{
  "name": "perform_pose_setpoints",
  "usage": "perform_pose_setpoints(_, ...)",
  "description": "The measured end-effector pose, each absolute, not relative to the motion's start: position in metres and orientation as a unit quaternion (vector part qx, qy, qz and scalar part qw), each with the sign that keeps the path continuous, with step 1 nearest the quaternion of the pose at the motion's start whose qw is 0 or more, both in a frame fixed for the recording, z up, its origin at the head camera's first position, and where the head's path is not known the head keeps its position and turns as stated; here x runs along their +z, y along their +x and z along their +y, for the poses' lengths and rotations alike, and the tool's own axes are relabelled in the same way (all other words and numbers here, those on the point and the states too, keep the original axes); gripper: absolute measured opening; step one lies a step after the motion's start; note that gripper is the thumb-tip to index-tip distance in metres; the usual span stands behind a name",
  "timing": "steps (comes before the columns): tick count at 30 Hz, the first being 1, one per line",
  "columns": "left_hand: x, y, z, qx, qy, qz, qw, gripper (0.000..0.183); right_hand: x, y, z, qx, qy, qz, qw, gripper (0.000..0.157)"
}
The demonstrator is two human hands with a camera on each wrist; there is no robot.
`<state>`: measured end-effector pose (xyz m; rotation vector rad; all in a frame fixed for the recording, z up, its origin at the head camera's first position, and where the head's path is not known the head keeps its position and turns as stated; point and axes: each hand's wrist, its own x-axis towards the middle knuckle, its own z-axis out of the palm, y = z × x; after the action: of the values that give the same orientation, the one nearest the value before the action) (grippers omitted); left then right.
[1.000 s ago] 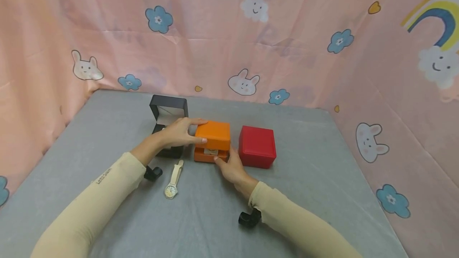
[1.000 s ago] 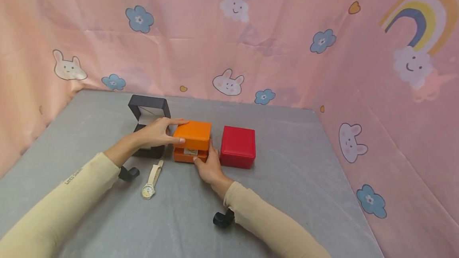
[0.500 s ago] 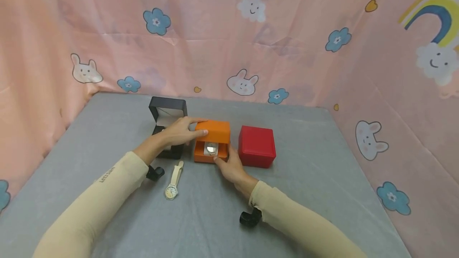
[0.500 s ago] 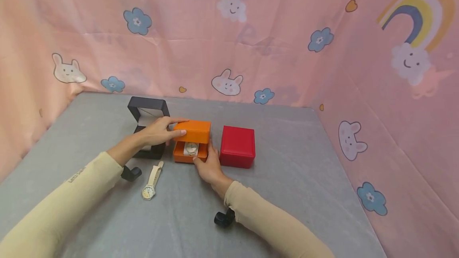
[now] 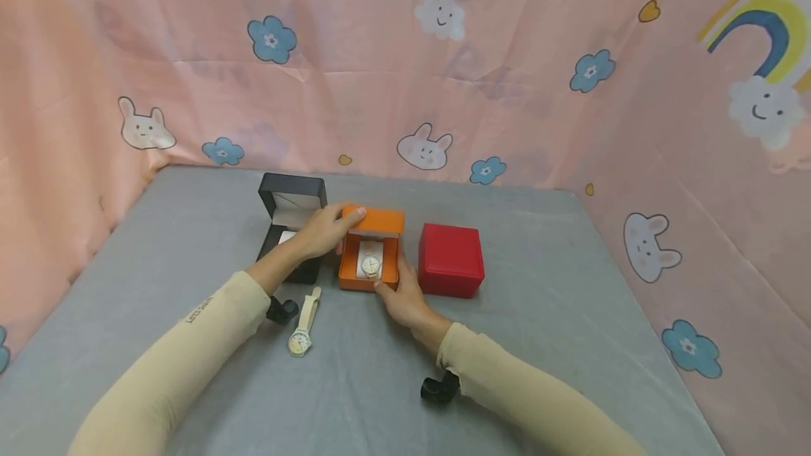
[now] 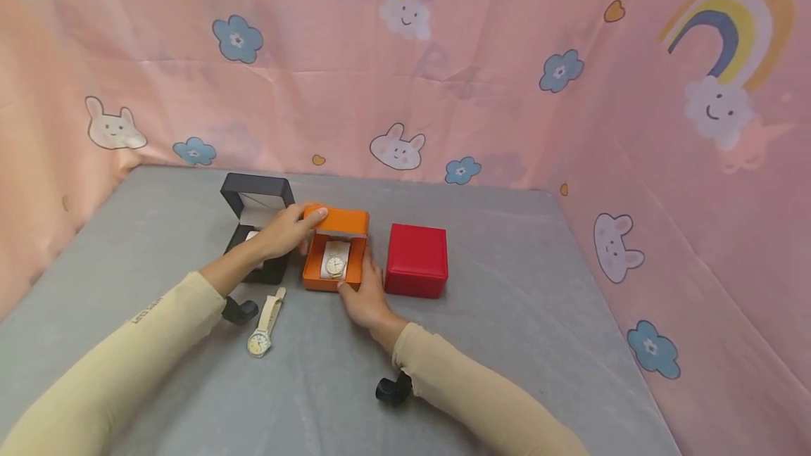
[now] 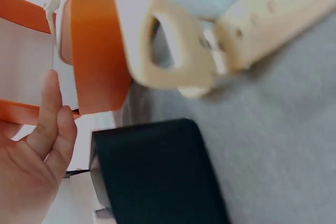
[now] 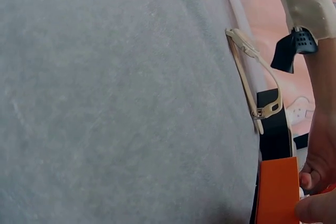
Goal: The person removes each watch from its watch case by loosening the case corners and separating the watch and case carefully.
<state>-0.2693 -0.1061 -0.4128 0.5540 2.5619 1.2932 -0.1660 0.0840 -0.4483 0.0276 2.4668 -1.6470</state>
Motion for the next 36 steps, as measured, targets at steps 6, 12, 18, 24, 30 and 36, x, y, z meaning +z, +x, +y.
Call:
perform_pose_setpoints(6, -0.405, -0.271, -0.104, 0.452, 0.154, 0.868, 0.135, 0.077, -0.452, -0.164, 0.084, -0.557, 0.000, 0.826, 0.081, 0.087)
perform_pose_setpoints(12, -0.399, -0.276, -0.099, 0.502, 0.112, 0.839, 0.178, 0.085, -0.453, -0.166, 0.084, -0.555, -0.001, 0.828, 0.078, 0.089)
perform_pose_setpoints(18, -0.400, -0.277, -0.103, 0.526, 0.088, 0.808, 0.250, 0.090, -0.452, -0.165, 0.086, -0.552, 0.014, 0.829, 0.092, 0.085)
perform_pose_setpoints(24, -0.398, -0.274, -0.108, 0.518, 0.093, 0.807, 0.268, 0.087, -0.452, -0.164, 0.088, -0.561, 0.011, 0.822, 0.100, 0.086)
perform_pose_setpoints(30, -0.395, -0.271, -0.114, 0.505, 0.101, 0.821, 0.246, 0.087, -0.452, -0.165, 0.089, -0.568, 0.002, 0.817, 0.100, 0.086)
perform_pose_setpoints(36, -0.396, -0.266, -0.120, 0.471, 0.117, 0.842, 0.235, 0.084, -0.453, -0.164, 0.089, -0.565, 0.007, 0.818, 0.104, 0.085)
